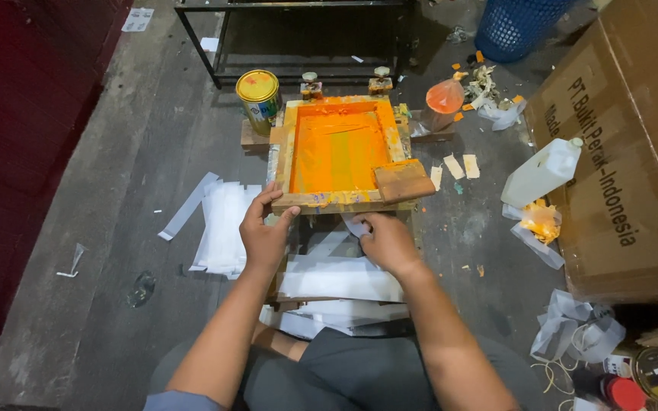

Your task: The person sits on the floor and uses a squeegee to spread orange ink across a screen printing frame. They place white plastic strips under the frame, pull the ink through the screen, and then remove the strips to reveal the printed design.

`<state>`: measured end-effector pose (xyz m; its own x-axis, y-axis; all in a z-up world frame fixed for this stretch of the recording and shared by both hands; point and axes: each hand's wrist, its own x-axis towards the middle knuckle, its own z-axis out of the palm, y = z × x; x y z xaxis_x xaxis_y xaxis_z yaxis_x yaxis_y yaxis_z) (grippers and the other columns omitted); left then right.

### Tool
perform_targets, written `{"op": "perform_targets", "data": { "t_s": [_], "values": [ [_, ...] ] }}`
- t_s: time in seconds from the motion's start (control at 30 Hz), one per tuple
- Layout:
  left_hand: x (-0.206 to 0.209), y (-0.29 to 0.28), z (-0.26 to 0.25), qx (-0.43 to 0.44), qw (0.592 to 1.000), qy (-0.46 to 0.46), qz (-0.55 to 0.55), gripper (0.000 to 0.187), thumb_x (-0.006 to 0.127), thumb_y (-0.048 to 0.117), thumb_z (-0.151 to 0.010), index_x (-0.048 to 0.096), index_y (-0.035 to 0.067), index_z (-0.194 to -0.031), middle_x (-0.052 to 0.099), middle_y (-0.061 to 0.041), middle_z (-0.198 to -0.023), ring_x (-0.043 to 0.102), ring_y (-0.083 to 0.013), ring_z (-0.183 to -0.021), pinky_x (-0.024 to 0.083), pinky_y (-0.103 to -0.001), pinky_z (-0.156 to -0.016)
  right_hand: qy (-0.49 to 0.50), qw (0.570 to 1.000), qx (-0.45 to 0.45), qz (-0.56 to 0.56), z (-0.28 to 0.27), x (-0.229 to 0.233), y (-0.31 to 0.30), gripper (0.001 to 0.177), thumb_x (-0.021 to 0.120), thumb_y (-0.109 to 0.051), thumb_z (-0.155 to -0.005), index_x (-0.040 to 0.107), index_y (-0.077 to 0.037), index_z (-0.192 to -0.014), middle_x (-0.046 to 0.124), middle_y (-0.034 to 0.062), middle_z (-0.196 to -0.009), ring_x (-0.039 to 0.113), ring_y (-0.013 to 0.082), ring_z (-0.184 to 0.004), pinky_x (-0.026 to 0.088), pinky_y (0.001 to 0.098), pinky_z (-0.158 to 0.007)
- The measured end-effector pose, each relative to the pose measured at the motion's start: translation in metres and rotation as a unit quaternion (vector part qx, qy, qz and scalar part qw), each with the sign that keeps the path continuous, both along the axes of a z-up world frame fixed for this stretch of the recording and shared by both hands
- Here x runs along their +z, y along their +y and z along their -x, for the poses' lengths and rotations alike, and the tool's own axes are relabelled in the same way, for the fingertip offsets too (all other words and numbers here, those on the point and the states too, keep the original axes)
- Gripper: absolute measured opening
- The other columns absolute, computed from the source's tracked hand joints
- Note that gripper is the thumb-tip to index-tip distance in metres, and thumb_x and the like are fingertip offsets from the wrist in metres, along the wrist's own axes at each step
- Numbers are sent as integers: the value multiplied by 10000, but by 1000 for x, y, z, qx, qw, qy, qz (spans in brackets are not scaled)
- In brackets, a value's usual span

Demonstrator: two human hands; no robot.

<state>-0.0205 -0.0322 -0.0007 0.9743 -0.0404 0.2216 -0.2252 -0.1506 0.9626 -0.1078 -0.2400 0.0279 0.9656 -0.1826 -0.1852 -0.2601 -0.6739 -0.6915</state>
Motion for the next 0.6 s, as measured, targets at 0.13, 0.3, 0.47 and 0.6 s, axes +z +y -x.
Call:
{"op": "perform_targets", "data": {
  "t_s": [0.13, 0.3, 0.47, 0.6],
  "values": [
    [-6, 2, -1, -5, 1000, -9, 6, 386, 859, 58, -833, 670, 23, -1168, 588, -219, -1427, 565, -417, -1311, 499, -448, -1084, -11, 998, 60, -12, 9, 21, -7, 326, 578, 7, -875, 720, 16, -1167, 726, 288, -1074, 682, 487, -1081, 560, 574, -919],
    [-10, 4, -2, -9, 1000, 25, 6, 476, 880, 94, -821, 642, 55, -1232, 585, -199, -1422, 617, -390, -1255, 537, -447, -1039, 28, 980, 184, -66, 29, 50, -11, 369, 617, 32, -811, 805, -89, -1104, 784, 195, -1023, 659, 286, -756, 521, 396, -735],
    [-23, 11, -5, -17, 995, 96, 20, 661, 917, 70, -757, 589, 74, -1331, 567, -209, -1402, 647, -315, -1178, 574, -410, -997, 31, 960, 250, -125, 43, 67, -16, 411, 616, 30, -773, 792, -30, -1140, 773, 278, -1036, 625, 330, -767, 494, 438, -688],
    [-19, 12, 0, -42, 990, 137, 3, 707, 899, 18, -758, 550, 52, -1373, 533, -253, -1414, 628, -384, -1233, 566, -441, -1016, 22, 946, 284, -152, 42, 40, -29, 481, 677, 33, -759, 798, -135, -1194, 812, 168, -1092, 615, 224, -681, 477, 352, -625]
  ]
}}
